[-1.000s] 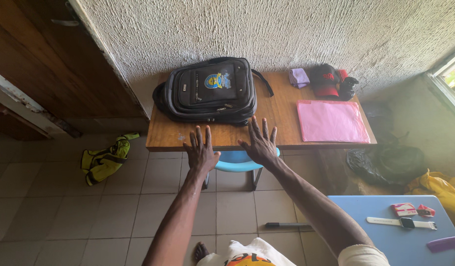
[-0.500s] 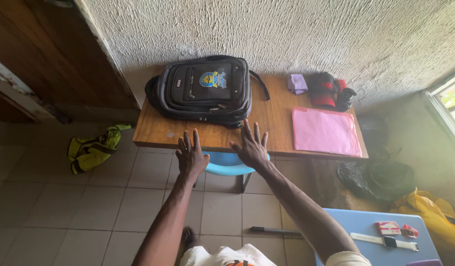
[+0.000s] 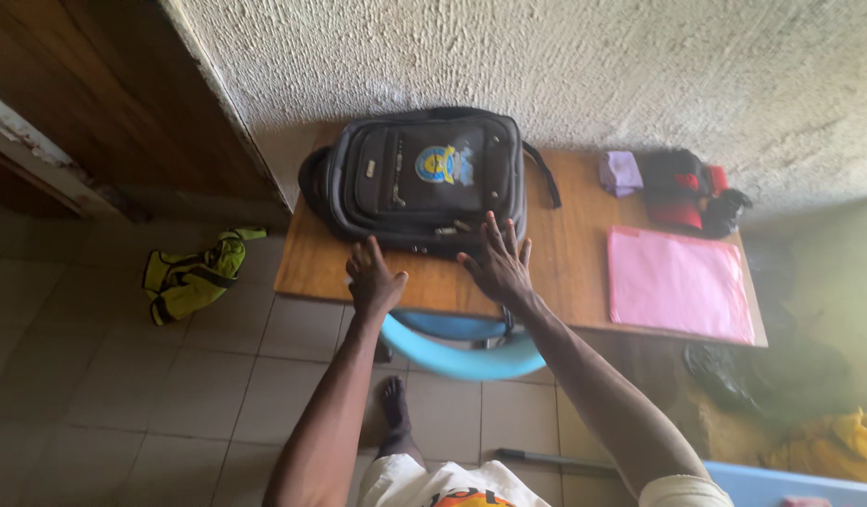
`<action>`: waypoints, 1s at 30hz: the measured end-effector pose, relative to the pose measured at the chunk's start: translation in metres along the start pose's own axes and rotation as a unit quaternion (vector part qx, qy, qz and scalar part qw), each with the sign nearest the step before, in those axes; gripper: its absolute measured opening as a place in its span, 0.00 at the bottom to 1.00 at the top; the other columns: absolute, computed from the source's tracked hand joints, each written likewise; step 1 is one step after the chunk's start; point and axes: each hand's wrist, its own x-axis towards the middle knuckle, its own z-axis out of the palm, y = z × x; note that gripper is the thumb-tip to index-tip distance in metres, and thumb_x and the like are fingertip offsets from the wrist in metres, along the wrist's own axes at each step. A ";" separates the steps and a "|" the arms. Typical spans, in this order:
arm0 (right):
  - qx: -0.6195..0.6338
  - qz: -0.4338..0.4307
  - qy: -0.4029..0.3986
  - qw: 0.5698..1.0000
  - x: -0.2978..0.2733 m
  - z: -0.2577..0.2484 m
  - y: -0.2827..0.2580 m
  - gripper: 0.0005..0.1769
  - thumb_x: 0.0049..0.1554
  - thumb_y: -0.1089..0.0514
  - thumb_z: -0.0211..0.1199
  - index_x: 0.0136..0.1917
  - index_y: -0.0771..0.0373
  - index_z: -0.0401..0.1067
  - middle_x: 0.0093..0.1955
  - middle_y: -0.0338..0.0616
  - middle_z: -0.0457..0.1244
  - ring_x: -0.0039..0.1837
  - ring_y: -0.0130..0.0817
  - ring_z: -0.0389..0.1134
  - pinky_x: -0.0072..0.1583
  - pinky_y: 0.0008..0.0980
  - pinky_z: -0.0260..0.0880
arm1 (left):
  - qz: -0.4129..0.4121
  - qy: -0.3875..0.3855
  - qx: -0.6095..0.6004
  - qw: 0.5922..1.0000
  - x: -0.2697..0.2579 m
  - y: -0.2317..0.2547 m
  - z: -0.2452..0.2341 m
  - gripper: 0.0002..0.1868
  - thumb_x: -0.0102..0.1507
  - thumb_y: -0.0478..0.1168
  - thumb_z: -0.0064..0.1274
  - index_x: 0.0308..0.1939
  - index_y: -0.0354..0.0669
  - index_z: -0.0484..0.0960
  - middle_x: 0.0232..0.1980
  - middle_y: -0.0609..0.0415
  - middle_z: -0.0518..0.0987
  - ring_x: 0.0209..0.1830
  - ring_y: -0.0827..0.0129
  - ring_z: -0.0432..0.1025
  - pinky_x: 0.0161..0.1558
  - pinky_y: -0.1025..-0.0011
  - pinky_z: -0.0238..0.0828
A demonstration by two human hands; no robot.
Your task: The person packs a black backpack with daily essentials. They place keys, a small box, a red item, folded papers, and a white cloth into the front pocket of the backpack, moving between a wooden table and a blue side table.
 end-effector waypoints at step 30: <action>0.056 0.132 0.019 0.989 0.099 0.041 0.041 0.44 0.62 0.29 0.45 0.84 0.48 0.42 0.87 0.49 0.35 0.86 0.59 0.31 0.76 0.70 0.25 | -0.256 -0.029 -0.667 0.699 0.102 -0.011 -0.027 0.39 0.45 0.34 0.64 0.61 0.54 0.72 0.59 0.60 0.77 0.54 0.71 0.73 0.41 0.59 0.70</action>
